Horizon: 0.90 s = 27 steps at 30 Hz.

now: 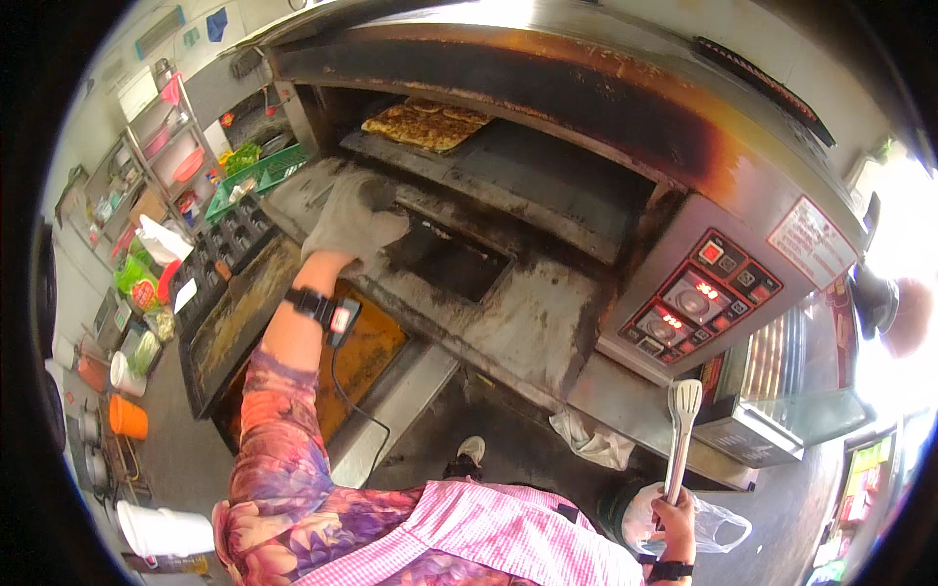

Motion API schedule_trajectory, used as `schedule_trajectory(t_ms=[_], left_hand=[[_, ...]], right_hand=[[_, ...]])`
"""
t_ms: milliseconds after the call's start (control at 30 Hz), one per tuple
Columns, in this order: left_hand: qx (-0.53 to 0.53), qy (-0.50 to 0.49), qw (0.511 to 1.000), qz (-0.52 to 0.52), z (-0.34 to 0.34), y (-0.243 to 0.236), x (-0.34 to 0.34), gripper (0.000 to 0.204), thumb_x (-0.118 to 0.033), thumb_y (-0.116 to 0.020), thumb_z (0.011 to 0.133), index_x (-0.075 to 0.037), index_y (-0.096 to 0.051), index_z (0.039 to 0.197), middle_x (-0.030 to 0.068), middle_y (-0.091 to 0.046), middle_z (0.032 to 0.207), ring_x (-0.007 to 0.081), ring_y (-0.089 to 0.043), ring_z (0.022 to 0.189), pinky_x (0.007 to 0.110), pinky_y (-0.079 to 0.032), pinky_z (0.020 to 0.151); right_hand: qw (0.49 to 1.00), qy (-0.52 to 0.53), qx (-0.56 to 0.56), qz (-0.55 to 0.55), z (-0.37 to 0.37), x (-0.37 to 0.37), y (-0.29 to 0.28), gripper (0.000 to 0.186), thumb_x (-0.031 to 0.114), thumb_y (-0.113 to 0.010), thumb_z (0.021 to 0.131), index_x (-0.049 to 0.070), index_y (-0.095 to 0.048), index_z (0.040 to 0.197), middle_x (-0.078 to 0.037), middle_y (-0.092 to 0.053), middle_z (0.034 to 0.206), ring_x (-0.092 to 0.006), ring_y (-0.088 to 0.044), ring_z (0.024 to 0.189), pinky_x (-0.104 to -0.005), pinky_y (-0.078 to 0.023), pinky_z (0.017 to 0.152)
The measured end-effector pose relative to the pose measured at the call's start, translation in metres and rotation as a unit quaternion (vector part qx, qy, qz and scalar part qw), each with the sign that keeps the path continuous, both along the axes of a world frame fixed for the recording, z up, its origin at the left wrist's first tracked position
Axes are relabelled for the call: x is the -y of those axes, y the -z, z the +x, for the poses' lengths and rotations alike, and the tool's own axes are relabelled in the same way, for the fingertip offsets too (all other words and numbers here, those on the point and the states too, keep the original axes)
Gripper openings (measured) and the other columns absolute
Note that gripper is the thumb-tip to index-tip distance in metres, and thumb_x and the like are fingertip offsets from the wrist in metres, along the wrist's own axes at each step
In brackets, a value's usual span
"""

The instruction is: The person arranges flattened dough pieces on a metal baking tray, then places the tray into a commercial oven. Later, the person removes a tray of baked flatbreads from the oven using a cloth and tongs.

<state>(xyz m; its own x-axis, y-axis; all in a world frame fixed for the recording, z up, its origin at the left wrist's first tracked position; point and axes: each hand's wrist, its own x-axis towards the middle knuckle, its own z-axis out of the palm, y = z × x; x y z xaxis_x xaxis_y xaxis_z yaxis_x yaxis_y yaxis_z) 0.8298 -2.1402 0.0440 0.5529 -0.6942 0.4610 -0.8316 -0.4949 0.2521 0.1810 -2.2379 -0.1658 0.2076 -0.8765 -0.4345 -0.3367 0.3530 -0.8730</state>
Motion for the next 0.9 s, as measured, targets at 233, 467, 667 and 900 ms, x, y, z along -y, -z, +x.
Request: schedule_trajectory(t_ms=[233,467,667,900], left_hand=[[0.181,-0.027,0.947,0.264,0.111,-0.005,0.129,0.033,-0.024,-0.064,0.069,-0.002,-0.067,0.095,0.0149,-0.063,0.105,0.0256,-0.055,0.106,0.031,-0.035,0.100],[0.424,0.039,0.903,0.059,0.162,0.049,0.201,0.066,-0.025,-0.059,0.075,-0.001,-0.044,0.135,0.0193,-0.032,0.145,0.0360,-0.024,0.137,0.046,-0.014,0.113],[0.385,0.014,0.909,0.158,0.185,0.063,0.242,0.044,-0.024,-0.060,0.075,-0.008,-0.057,0.115,0.0124,-0.049,0.125,0.0280,-0.041,0.122,0.040,-0.029,0.101],[0.165,0.014,0.892,0.421,0.153,0.046,0.213,0.022,-0.024,-0.062,0.076,-0.015,-0.073,0.093,0.0042,-0.068,0.103,0.0188,-0.061,0.104,0.032,-0.048,0.086]], right_hand=[[0.997,0.066,-0.048,0.019,0.037,-0.003,-0.027,0.023,-0.001,-0.059,0.069,0.002,-0.056,0.092,-0.003,-0.054,0.060,-0.0118,-0.051,0.044,-0.0244,-0.040,0.041],[0.991,0.111,-0.060,0.049,0.063,-0.013,-0.031,0.036,0.000,-0.062,0.068,-0.001,-0.053,0.103,-0.005,-0.055,0.063,-0.0136,-0.052,0.044,-0.0263,-0.042,0.041],[0.987,0.127,-0.070,0.062,0.074,-0.014,-0.034,0.038,-0.001,-0.064,0.069,-0.002,-0.052,0.105,-0.006,-0.056,0.068,-0.0144,-0.052,0.044,-0.0267,-0.042,0.040],[0.990,0.103,-0.080,0.054,0.083,-0.006,-0.026,0.033,0.001,-0.062,0.069,-0.002,-0.053,0.101,-0.005,-0.055,0.061,-0.0133,-0.052,0.043,-0.0261,-0.040,0.040]])
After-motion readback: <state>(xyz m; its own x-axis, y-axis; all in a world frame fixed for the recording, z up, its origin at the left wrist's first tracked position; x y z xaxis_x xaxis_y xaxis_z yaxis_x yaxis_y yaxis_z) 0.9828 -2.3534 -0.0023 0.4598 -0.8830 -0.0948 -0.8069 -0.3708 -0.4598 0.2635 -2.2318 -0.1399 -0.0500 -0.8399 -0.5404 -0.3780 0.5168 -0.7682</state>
